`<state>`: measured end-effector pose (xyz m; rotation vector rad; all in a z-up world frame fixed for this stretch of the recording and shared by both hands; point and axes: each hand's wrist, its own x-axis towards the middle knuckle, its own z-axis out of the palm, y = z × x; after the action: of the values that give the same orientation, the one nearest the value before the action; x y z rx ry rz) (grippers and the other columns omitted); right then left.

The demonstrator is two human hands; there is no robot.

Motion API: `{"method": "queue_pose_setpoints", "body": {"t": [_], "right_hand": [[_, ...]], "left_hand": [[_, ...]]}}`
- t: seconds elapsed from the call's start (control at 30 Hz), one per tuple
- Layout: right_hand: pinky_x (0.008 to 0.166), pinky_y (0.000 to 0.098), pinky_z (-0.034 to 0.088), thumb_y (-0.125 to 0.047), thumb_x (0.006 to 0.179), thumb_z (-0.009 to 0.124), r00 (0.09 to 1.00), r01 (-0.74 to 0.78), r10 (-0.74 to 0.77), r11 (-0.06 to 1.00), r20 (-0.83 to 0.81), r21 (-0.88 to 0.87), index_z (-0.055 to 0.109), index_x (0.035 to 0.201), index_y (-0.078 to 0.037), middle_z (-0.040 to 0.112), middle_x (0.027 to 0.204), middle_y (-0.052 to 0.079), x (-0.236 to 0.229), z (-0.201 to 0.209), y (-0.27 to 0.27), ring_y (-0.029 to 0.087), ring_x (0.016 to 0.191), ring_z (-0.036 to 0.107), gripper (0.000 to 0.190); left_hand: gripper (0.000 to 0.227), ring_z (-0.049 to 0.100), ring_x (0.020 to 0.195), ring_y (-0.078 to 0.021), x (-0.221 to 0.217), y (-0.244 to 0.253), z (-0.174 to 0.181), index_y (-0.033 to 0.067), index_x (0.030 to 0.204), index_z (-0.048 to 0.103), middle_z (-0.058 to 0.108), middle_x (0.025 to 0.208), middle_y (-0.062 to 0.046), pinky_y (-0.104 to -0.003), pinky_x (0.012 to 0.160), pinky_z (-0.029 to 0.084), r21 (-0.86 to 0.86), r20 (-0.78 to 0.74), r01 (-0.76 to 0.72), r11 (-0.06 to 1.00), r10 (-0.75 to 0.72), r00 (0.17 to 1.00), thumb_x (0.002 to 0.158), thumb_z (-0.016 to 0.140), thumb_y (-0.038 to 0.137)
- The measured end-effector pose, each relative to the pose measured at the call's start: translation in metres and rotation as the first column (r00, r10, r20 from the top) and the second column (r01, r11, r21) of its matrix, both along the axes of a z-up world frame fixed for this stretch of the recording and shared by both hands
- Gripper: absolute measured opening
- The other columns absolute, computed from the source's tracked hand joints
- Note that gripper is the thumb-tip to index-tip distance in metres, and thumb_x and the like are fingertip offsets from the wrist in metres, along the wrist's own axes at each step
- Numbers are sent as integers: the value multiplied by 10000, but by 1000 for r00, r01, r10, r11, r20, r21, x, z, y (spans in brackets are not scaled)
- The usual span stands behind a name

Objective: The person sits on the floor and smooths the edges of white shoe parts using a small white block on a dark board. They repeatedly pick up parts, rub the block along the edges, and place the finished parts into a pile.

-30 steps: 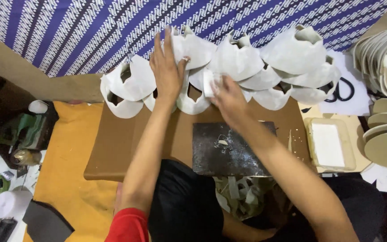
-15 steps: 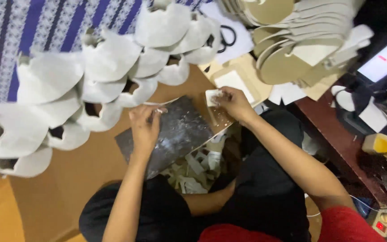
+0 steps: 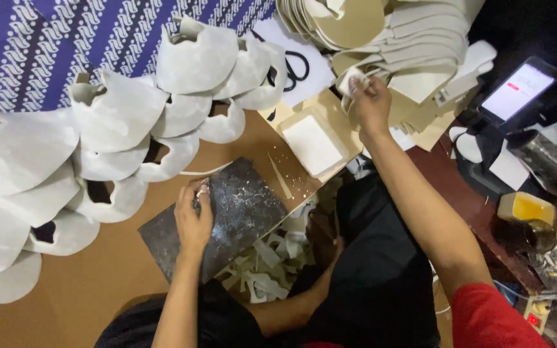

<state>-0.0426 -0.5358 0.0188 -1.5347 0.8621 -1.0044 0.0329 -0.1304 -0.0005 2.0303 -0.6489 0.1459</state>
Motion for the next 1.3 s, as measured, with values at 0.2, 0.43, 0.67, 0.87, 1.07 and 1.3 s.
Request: {"method": "queue_pose_setpoints", "body": {"t": [0.2, 0.43, 0.67, 0.87, 1.07, 1.3], "right_hand": [[807, 420, 544, -187, 894, 885, 957, -285, 218, 827, -191, -484, 753, 1057, -12, 701, 995, 200, 49, 11, -11, 355, 943, 694, 273], [1130, 392, 429, -270, 910, 833, 922, -334, 146, 770, -359, -544, 784, 941, -56, 453, 1550, 213, 191, -38, -122, 383, 1398, 485, 222], [734, 292, 591, -220, 930, 770, 866, -198, -40, 888, -499, -415, 783, 972, -75, 751, 826, 54, 190, 1, -135, 146, 683, 685, 152], [1137, 357, 560, -4, 888, 772, 962, -229, 191, 954, 197, 193, 654, 1164, 70, 769, 1200, 145, 167, 49, -154, 198, 1070, 816, 309], [1018, 333, 531, -79, 1007, 750, 931, -294, 320, 942, 173, -162, 657, 1184, 7, 690, 1115, 98, 100, 128, -78, 160, 1015, 704, 217], [878, 308, 498, -162, 1145, 720, 830, -450, 553, 740, 72, -500, 658, 1206, -64, 596, 1014, 49, 36, 157, 67, 123, 949, 573, 130]], "left_hand": [[144, 696, 1004, -373, 8, 5, -28, 53, 1106, 669, 678, 1027, -137, -474, 873, 543, -2, 16, -39, 999, 39, 999, 1020, 562, 95], [182, 658, 942, -301, 17, 7, -17, -27, 1104, 634, 677, 1117, -137, -370, 832, 512, -46, 50, -35, 998, 38, 998, 950, 559, 36], [192, 659, 955, -282, 26, 11, -19, -26, 1107, 647, 680, 1149, -124, -351, 795, 518, -48, -16, -96, 994, 95, 995, 954, 568, 60], [162, 673, 924, -317, 27, 9, -16, 27, 1077, 683, 700, 1061, -125, -389, 743, 505, -45, -22, -108, 993, 107, 994, 966, 573, 71], [145, 695, 1049, -410, 22, 1, 2, 26, 1070, 690, 708, 1043, -192, -496, 929, 520, -116, -99, -119, 986, 108, 989, 978, 579, 41], [884, 118, 1492, -567, 11, -9, 46, 35, 1630, 135, 160, 1643, -352, -677, 1184, 157, -599, -331, 245, 762, -515, 791, 1010, 576, 484]]}}
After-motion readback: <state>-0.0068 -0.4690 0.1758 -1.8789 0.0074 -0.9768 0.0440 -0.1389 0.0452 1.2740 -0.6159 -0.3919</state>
